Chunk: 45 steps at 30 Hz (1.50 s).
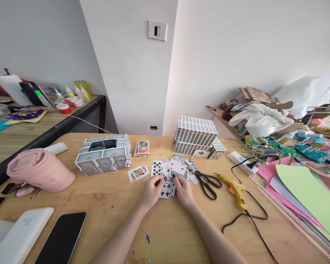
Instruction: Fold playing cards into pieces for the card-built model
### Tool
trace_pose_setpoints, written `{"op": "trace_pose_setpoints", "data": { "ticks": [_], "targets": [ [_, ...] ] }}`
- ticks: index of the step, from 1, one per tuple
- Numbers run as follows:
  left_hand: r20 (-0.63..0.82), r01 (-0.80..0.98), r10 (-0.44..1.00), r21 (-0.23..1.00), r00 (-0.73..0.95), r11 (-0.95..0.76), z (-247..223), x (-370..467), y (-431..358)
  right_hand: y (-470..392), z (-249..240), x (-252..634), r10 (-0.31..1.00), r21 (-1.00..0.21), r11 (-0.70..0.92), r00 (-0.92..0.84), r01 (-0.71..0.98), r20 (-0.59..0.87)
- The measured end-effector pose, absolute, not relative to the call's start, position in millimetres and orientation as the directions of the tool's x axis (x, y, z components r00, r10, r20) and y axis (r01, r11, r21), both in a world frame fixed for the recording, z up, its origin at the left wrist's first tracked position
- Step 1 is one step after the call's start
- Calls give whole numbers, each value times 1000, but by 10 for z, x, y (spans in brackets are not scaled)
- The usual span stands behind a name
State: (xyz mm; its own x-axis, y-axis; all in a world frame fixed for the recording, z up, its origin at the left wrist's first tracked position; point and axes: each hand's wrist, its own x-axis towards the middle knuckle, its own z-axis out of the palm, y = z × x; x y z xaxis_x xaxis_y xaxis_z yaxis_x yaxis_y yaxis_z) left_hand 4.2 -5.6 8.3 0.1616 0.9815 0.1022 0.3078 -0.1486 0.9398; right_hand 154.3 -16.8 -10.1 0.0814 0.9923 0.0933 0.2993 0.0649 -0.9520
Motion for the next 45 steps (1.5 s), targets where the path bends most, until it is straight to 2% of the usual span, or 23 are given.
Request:
{"op": "trace_pose_setpoints", "data": {
  "ticks": [7, 15, 21, 35, 40, 45],
  "targets": [
    [128, 338, 973, 922, 194, -189, 52, 26, -54, -192, -78, 1536, 991, -949, 64, 92, 310, 96],
    [93, 336, 978, 929, 186, -152, 18, 5, 7, -165, -87, 1504, 987, -956, 53, 132, 288, 94],
    [147, 396, 973, 895, 176, -206, 43, 11, 16, -156, -90, 1479, 991, -985, 43, 115, 167, 63],
    [212, 368, 967, 896, 140, -249, 42, 56, 15, -135, -80, 1497, 993, -982, 54, 98, 181, 73],
    [242, 365, 959, 887, 150, -281, 24, 64, 17, -159, -22, 1518, 998, -999, -27, 49, 32, -25],
    [254, 365, 953, 882, 167, -299, 18, 42, 26, -143, 19, 1533, 994, -994, -105, 4, -12, -105]
  ]
}}
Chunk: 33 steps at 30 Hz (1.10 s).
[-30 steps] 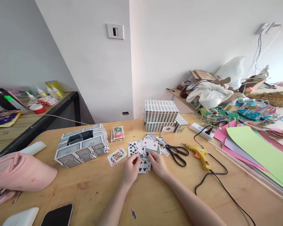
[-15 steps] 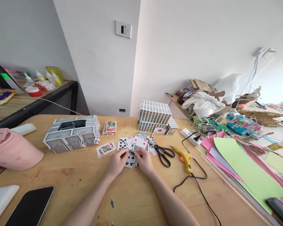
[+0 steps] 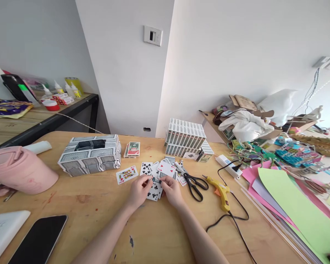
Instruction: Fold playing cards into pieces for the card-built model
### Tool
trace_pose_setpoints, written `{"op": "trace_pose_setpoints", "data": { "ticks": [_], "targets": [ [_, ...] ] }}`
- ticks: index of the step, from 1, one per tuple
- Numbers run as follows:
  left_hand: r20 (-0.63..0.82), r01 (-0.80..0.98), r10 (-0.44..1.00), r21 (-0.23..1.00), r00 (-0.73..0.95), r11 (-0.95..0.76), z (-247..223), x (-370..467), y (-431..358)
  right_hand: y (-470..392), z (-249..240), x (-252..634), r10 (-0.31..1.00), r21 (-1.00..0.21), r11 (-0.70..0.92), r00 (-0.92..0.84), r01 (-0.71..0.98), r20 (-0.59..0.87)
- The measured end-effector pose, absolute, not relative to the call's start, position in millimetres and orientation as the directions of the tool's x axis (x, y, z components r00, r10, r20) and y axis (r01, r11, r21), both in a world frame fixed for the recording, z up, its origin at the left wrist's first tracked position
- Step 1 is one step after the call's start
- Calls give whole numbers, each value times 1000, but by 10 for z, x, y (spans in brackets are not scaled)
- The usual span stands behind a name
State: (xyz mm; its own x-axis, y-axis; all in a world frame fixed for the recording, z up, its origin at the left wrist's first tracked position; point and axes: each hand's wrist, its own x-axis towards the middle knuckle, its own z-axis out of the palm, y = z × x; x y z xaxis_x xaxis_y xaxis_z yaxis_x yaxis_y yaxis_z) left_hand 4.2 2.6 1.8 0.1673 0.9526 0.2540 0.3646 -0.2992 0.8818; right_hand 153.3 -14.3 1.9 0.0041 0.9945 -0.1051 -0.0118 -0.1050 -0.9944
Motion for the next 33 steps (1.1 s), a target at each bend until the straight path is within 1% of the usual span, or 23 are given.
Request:
{"op": "trace_pose_setpoints", "data": {
  "ticks": [9, 15, 20, 23, 26, 29, 31, 33],
  "targets": [
    [236, 354, 951, 888, 199, -294, 12, 20, 32, -143, 73, 1551, 977, -974, -210, 0, -89, -211],
    [262, 360, 948, 879, 179, -311, 62, 16, -1, -161, 60, 1558, 984, -978, -173, -70, -116, -166],
    [305, 370, 941, 866, 143, -337, 77, 17, -35, -163, -29, 1534, 991, -987, -130, 20, -99, -132],
    [345, 378, 932, 852, 114, -362, 40, 4, -59, -165, -44, 1534, 992, -984, -101, 61, -147, -110],
    [458, 454, 880, 762, 127, -462, -4, -5, -84, -168, -45, 1536, 994, -984, -59, 85, -167, -74],
    [579, 581, 801, 603, 151, -546, -34, -5, -100, -175, -57, 1535, 993, -988, -48, 100, -145, -62],
    [628, 633, 758, 517, 177, -576, -46, -5, -104, -178, -66, 1537, 991, -989, -62, 107, -134, -76],
    [644, 649, 739, 479, 198, -591, -52, -8, -106, -175, -73, 1544, 990, -988, -69, 112, -136, -84]
  ]
}}
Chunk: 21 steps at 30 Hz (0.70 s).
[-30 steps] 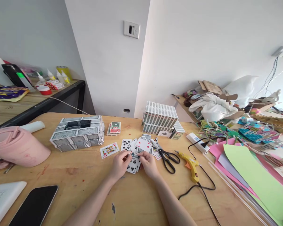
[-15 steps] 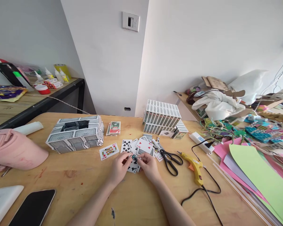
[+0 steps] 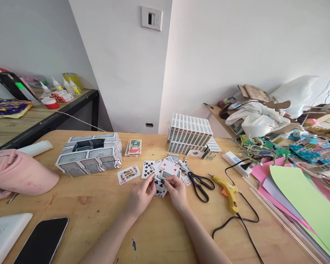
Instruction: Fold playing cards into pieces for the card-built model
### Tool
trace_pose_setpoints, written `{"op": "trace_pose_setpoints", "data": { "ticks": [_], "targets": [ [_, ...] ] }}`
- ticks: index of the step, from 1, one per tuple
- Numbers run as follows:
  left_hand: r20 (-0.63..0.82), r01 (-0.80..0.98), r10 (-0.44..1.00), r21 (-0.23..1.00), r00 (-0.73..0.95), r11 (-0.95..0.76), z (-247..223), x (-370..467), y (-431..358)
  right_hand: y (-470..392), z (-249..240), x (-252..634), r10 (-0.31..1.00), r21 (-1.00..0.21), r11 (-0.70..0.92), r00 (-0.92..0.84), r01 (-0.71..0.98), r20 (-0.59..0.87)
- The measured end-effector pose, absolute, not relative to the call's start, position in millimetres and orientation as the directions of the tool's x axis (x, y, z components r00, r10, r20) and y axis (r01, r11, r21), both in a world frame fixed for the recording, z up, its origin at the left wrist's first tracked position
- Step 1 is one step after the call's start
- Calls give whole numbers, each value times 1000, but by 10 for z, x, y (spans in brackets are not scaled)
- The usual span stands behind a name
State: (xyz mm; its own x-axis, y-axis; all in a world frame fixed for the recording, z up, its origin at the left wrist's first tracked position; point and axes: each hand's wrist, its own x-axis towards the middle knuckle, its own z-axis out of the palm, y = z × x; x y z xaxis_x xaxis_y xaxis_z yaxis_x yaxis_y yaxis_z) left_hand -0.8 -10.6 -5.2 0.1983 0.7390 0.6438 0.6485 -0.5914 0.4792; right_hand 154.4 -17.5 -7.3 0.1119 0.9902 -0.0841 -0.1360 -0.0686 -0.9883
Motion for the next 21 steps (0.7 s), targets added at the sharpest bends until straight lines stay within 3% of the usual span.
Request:
{"op": "trace_pose_setpoints", "data": {
  "ticks": [2, 5, 9, 13, 21],
  "targets": [
    [630, 644, 756, 505, 179, -574, -49, -12, -106, -166, -77, 1551, 990, -988, -66, 116, -139, -83],
    [543, 579, 832, 645, 112, -498, -15, -15, -104, -158, -81, 1552, 987, -992, -62, 138, -108, -77],
    [417, 452, 892, 771, 174, -449, 55, 5, -85, -186, -59, 1530, 977, -999, -10, 212, 33, -3],
    [419, 456, 898, 778, 134, -432, 81, 27, -63, -247, 5, 1501, 960, -963, 94, 234, 252, 155],
    [549, 419, 800, 685, 242, -596, 101, 2, -74, -302, 4, 1490, 899, -853, 239, 226, 464, 375]
  ]
}}
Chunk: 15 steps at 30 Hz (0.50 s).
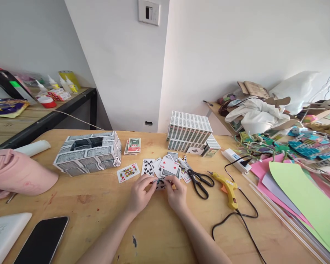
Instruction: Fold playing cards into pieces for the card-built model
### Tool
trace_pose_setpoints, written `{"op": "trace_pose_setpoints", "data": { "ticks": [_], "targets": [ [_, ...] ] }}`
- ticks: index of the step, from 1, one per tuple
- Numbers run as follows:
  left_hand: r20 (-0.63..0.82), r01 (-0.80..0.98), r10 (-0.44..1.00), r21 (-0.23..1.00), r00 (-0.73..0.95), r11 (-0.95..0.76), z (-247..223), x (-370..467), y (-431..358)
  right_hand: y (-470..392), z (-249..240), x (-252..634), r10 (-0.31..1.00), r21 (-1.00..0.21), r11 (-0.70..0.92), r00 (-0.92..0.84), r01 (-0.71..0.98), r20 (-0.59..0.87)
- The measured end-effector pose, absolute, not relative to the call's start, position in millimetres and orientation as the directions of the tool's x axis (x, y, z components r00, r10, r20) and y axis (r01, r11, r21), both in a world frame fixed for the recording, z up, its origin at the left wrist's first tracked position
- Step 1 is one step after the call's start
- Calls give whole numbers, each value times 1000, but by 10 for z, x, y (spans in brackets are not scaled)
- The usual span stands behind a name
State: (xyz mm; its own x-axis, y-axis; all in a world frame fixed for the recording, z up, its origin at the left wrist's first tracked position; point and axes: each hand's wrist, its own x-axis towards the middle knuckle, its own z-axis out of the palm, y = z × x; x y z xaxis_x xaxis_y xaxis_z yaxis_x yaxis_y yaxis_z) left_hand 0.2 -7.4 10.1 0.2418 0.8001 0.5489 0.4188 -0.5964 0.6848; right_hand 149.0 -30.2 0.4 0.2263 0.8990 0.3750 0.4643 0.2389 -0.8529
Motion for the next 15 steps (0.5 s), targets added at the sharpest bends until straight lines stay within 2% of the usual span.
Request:
{"op": "trace_pose_setpoints", "data": {
  "ticks": [5, 15],
  "targets": [
    [601, 472, 756, 605, 257, -641, 134, 16, -123, -298, -5, 1515, 853, -797, 306, 221, 520, 472],
    [616, 552, 727, 508, 303, -661, 164, -9, -155, -282, 59, 1534, 850, -811, 329, 222, 484, 477]
  ]
}}
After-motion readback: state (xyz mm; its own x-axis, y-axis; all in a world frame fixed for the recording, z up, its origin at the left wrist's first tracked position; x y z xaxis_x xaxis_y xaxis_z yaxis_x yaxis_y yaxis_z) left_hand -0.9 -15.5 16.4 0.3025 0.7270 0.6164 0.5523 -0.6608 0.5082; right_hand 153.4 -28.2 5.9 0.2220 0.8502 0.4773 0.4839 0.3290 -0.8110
